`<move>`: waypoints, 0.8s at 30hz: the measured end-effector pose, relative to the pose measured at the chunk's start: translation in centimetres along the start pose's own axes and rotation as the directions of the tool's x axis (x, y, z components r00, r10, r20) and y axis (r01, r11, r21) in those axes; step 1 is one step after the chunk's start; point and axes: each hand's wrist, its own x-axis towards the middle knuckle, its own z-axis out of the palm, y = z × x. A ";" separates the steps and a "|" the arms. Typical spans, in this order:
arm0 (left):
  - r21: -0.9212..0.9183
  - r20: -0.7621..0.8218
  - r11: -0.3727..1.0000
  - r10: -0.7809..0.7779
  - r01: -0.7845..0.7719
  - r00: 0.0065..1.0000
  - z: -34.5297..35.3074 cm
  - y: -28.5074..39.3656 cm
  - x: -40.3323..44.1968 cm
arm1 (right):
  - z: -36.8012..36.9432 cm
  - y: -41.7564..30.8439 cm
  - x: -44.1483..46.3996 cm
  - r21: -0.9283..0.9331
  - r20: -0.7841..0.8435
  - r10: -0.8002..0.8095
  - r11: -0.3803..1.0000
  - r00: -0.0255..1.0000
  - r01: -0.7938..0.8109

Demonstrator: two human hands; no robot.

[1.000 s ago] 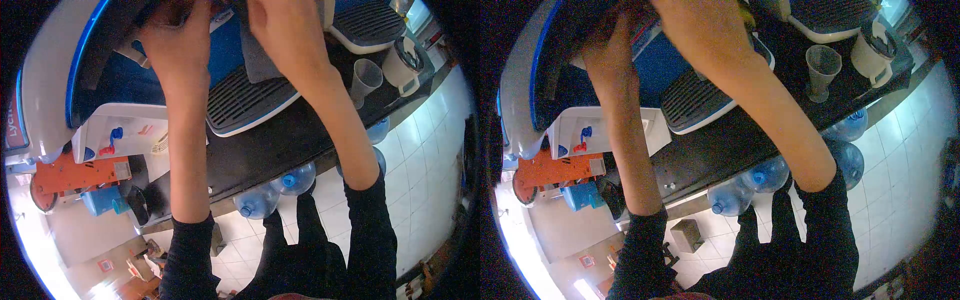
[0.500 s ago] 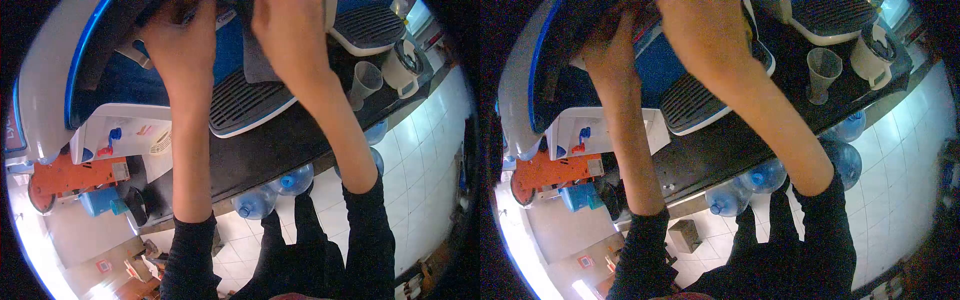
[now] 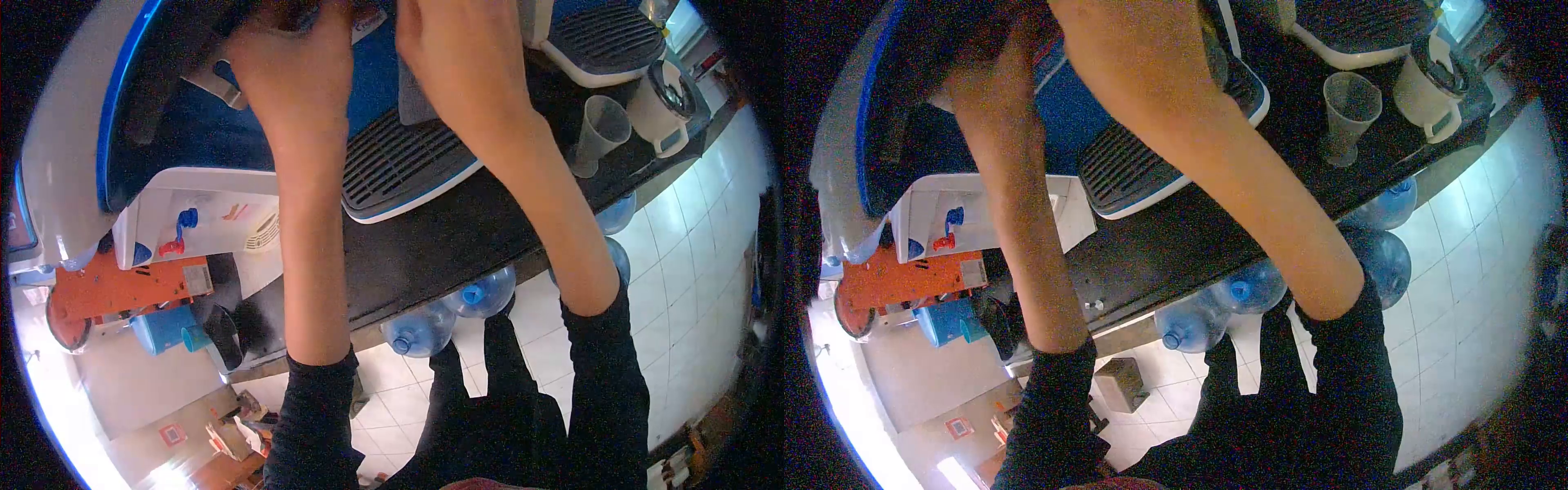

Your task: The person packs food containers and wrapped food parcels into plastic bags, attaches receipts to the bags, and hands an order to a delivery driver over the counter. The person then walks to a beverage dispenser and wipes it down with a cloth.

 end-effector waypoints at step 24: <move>-0.118 0.016 0.993 -0.022 0.023 1.000 -0.2 -0.7 0.3 | -0.7 1.2 0.2 0.007 0.029 -0.027 1.000 0.999 0.027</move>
